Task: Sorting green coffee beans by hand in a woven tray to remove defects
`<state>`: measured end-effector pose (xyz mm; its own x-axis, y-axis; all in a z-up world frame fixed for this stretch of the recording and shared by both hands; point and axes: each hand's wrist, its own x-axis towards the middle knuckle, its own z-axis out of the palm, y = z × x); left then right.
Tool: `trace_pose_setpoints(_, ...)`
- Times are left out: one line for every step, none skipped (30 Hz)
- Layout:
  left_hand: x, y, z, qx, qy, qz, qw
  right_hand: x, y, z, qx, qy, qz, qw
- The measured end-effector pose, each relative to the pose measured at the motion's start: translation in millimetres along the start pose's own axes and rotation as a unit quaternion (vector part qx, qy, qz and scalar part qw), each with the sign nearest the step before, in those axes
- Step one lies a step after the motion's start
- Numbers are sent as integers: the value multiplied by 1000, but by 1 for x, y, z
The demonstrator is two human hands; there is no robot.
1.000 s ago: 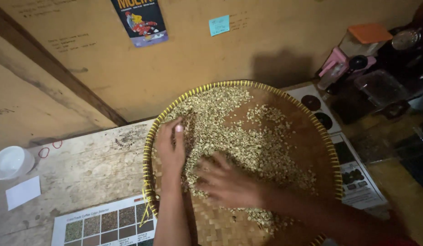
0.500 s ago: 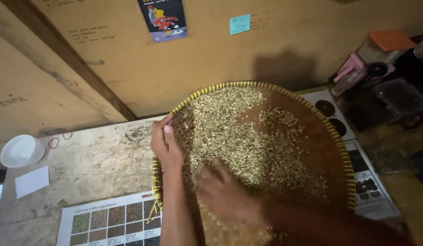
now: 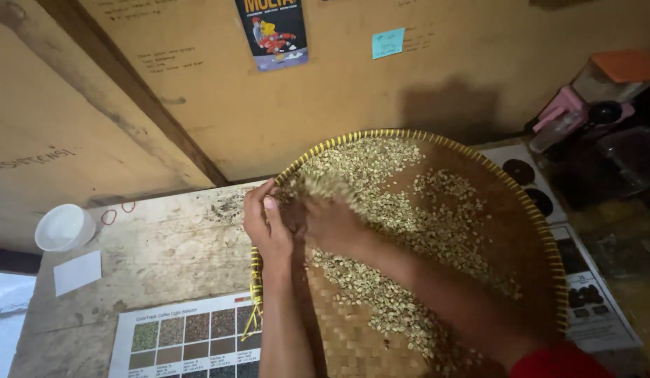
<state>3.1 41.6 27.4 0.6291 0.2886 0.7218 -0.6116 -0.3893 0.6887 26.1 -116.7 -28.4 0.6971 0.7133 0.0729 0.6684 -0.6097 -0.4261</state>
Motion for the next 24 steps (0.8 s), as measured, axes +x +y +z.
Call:
trace_pose_setpoints(-1, -1, 1, 3, -5, 0, 1000, -9, -2, -28, -27, -8, 26, 999)
trace_pose_setpoints(-2, -2, 2, 6, -11, 0, 1000, -17, -5, -56, -54, -16, 52, 997)
trace_pose_setpoints(-3, -3, 3, 6, -10, 0, 1000, -26, -6, -68, -55, -17, 52, 997)
trace_pose_setpoints(-5, -5, 4, 3, -10, -11, 1000, -34, -6, -79, -64, -26, 86, 994)
trace_pose_setpoints(-6, -7, 6, -1, -9, -21, 1000, -43, -7, -92, -73, -35, 120, 989)
trace_pose_setpoints(-3, -2, 7, -2, -8, -21, 1000, -56, 4, -87, -75, -35, 119, 989)
trace_pose_setpoints(-2, 4, 6, 8, -15, -24, 1000, -70, 14, -81, -94, -38, 146, 984)
trace_pose_setpoints(-2, 10, 6, 17, -23, -28, 999, -84, 24, -74, -114, -40, 173, 978)
trace_pose_setpoints(-3, 9, 5, 16, -24, -30, 999, -98, 26, -74, -113, -41, 174, 977)
trace_pose_setpoints(-4, 8, 6, 22, -38, -22, 999, -113, 28, -74, -109, 9, 127, 986)
trace_pose_setpoints(-3, 6, 7, 26, -54, -12, 998, -128, 30, -75, -104, 62, 82, 989)
trace_pose_setpoints(-6, 3, 11, 24, -56, -12, 998, -137, 32, -76, -105, 63, 85, 989)
trace_pose_setpoints(-9, 0, 14, 32, -83, 13, 996, -146, 33, -78, -80, 60, 73, 992)
trace_pose_setpoints(-11, -3, 18, 40, -108, 38, 993, -155, 35, -80, -55, 58, 61, 995)
trace_pose_setpoints(-18, -6, 27, 38, -111, 39, 992, -161, 33, -83, -55, 60, 63, 995)
trace_pose_setpoints(-25, -8, 37, 36, -148, 46, 987, -168, 32, -85, -73, 78, 72, 992)
trace_pose_setpoints(-33, -11, 46, 35, -185, 52, 981, -175, 30, -88, -89, 95, 80, 988)
trace_pose_setpoints(-45, -4, 62, 34, -186, 54, 980, -180, 35, -92, -90, 97, 81, 988)
trace_pose_setpoints(-58, 4, 76, 4, -217, 80, 973, -184, 39, -94, -108, 138, 74, 982)
trace_pose_setpoints(-71, 11, 89, -26, -248, 106, 963, -188, 43, -96, -126, 179, 66, 974)
trace_pose_setpoints(-67, 48, 85, -28, -250, 108, 962, -192, 55, -93, -127, 181, 69, 973)
trace_pose_setpoints(-63, 86, 81, -10, -338, 117, 934, -196, 68, -91, -90, 178, 98, 975)
trace_pose_setpoints(-58, 124, 79, 7, -425, 126, 896, -201, 81, -89, -53, 177, 128, 975)
trace_pose_setpoints(-68, 119, 87, 4, -428, 130, 894, -202, 71, -101, -54, 181, 133, 973)
